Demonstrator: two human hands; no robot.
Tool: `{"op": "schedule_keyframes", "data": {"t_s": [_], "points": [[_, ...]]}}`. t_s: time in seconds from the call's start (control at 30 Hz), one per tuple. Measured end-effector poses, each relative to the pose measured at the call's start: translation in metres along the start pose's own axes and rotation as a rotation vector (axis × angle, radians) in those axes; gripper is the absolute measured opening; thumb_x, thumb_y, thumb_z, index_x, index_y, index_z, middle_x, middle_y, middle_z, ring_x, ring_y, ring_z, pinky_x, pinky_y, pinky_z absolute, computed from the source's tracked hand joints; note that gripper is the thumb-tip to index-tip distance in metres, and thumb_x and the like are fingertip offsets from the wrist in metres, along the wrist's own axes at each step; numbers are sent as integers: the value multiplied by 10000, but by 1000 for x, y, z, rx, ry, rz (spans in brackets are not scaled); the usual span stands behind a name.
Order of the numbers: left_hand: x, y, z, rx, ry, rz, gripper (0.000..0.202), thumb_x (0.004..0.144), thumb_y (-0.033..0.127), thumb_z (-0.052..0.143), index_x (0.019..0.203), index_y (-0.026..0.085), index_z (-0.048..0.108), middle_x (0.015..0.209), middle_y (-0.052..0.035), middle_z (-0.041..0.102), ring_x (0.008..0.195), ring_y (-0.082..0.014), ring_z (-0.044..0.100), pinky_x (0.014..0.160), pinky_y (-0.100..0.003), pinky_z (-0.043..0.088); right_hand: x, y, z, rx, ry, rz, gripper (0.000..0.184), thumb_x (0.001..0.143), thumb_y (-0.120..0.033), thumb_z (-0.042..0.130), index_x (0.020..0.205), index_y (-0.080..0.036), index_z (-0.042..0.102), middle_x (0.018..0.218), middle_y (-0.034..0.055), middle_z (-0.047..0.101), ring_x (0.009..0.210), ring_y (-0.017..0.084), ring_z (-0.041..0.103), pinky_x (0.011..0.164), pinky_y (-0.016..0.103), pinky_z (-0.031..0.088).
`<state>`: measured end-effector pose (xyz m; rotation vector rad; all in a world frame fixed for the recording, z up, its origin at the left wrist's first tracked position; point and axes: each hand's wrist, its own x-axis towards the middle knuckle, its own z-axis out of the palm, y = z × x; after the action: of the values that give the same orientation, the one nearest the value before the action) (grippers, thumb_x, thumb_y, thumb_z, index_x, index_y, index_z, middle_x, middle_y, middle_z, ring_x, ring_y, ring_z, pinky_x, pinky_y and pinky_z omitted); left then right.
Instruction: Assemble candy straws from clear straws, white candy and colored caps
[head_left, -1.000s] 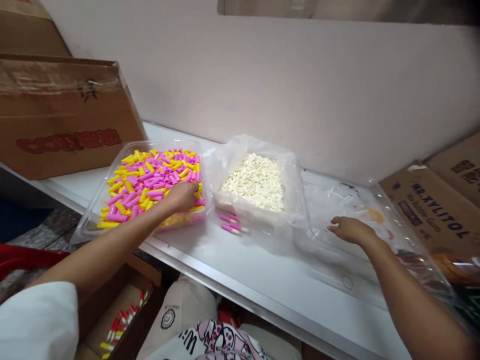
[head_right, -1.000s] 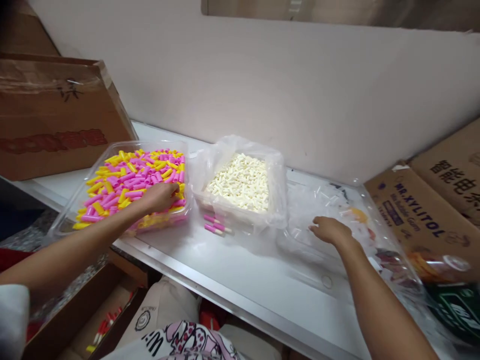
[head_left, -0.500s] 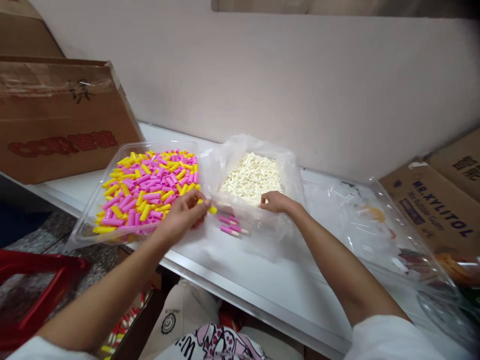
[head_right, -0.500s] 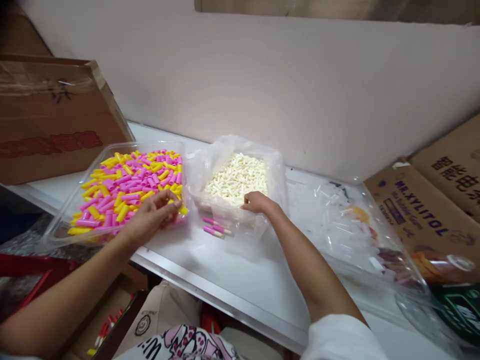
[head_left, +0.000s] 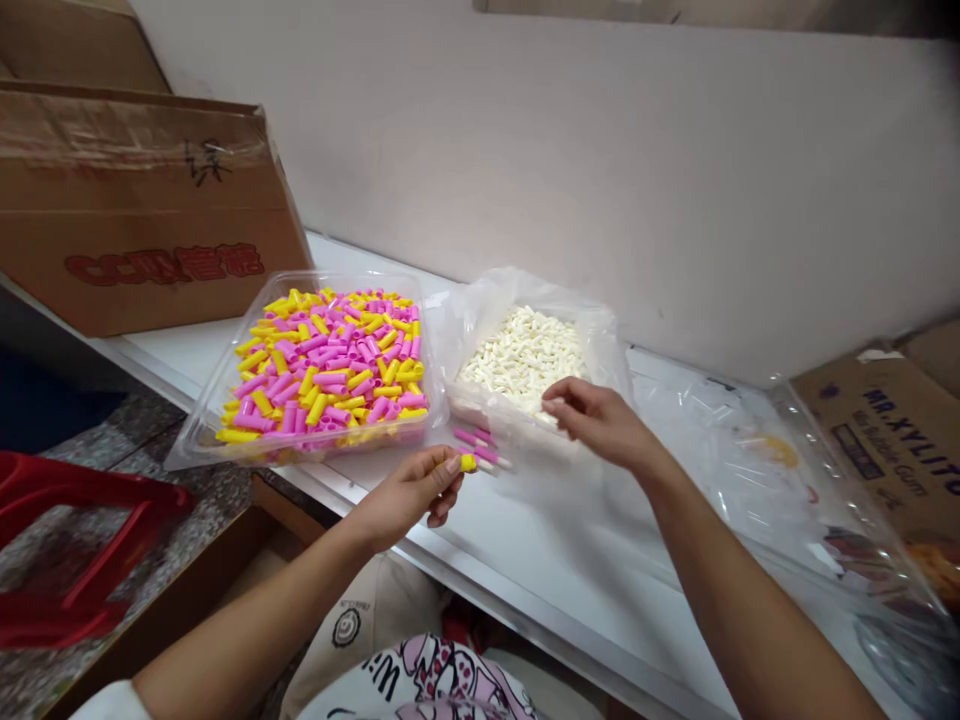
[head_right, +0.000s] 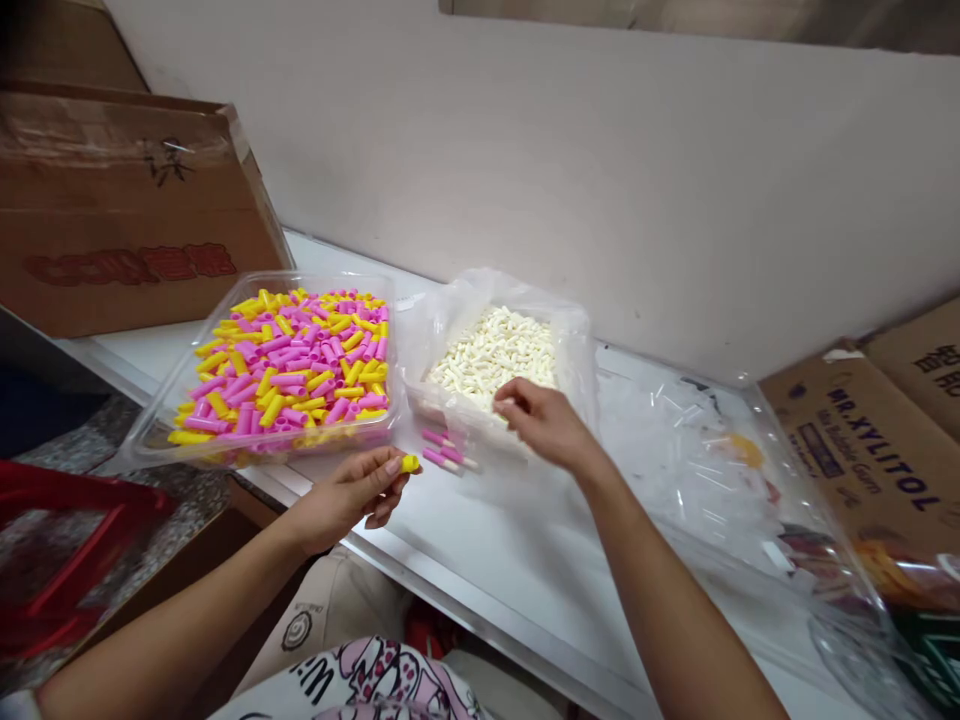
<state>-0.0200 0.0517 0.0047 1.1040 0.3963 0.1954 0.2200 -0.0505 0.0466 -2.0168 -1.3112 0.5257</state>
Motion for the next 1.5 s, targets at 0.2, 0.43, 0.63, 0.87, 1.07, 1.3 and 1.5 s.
{"op": "schedule_keyframes", "data": {"t_s": [0.2, 0.43, 0.63, 0.87, 1.07, 1.3, 1.5], "points": [[-6, 4, 17, 144, -45, 42, 378, 844, 542, 509, 839, 167, 462, 633, 74, 355, 455, -27, 277, 411, -184, 172, -52, -44, 46, 430, -67, -179, 186, 862, -378, 553, 850, -194, 580, 680, -21, 573, 532, 79, 486, 477, 206, 400], [-17, 5, 26, 347, -40, 145, 364, 891, 536, 421, 814, 180, 431, 552, 85, 328, 464, -57, 284, 437, -204, 217, -64, -41, 52, 266, -13, -347, 161, 901, -302, 522, 829, -190, 611, 704, -14, 593, 587, 76, 507, 546, 208, 402], [-16, -11, 25, 391, -11, 144, 364, 895, 534, 406, 810, 183, 449, 549, 75, 369, 468, -70, 309, 448, -211, 252, -68, -40, 70, 304, -33, -271, 214, 921, -329, 472, 822, -181, 591, 615, -29, 549, 537, 82, 514, 524, 215, 412], [5, 48, -20, 689, -74, 265, 231, 873, 415, 472, 902, 188, 503, 845, -29, 566, 746, -145, 540, 642, -263, 443, -14, -30, 14, 271, -15, -245, 303, 825, -432, 586, 1031, -211, 595, 878, 28, 653, 671, 114, 579, 619, 259, 488], [80, 95, -79, 1632, 339, 192, 223, 771, 281, 548, 956, 164, 594, 780, -43, 616, 738, -202, 569, 586, -259, 359, 71, 29, -9, -270, 58, 126, 228, 882, -289, 448, 916, -146, 623, 898, 69, 673, 720, 136, 611, 629, 231, 456], [104, 89, -99, 1682, 207, 153, 141, 717, 213, 546, 799, 180, 656, 761, -55, 669, 728, -202, 595, 611, -260, 371, 123, 48, 42, -556, -148, 55, 215, 792, -192, 542, 969, -185, 664, 1006, 64, 693, 876, 178, 612, 677, 222, 399], [89, 87, -100, 1564, 343, 206, 164, 795, 263, 477, 771, 158, 601, 749, -67, 643, 704, -182, 580, 623, -266, 408, 135, 42, 59, -607, -162, 28, 138, 812, -173, 539, 862, -100, 644, 955, 183, 676, 884, 244, 616, 697, 271, 397]]}}
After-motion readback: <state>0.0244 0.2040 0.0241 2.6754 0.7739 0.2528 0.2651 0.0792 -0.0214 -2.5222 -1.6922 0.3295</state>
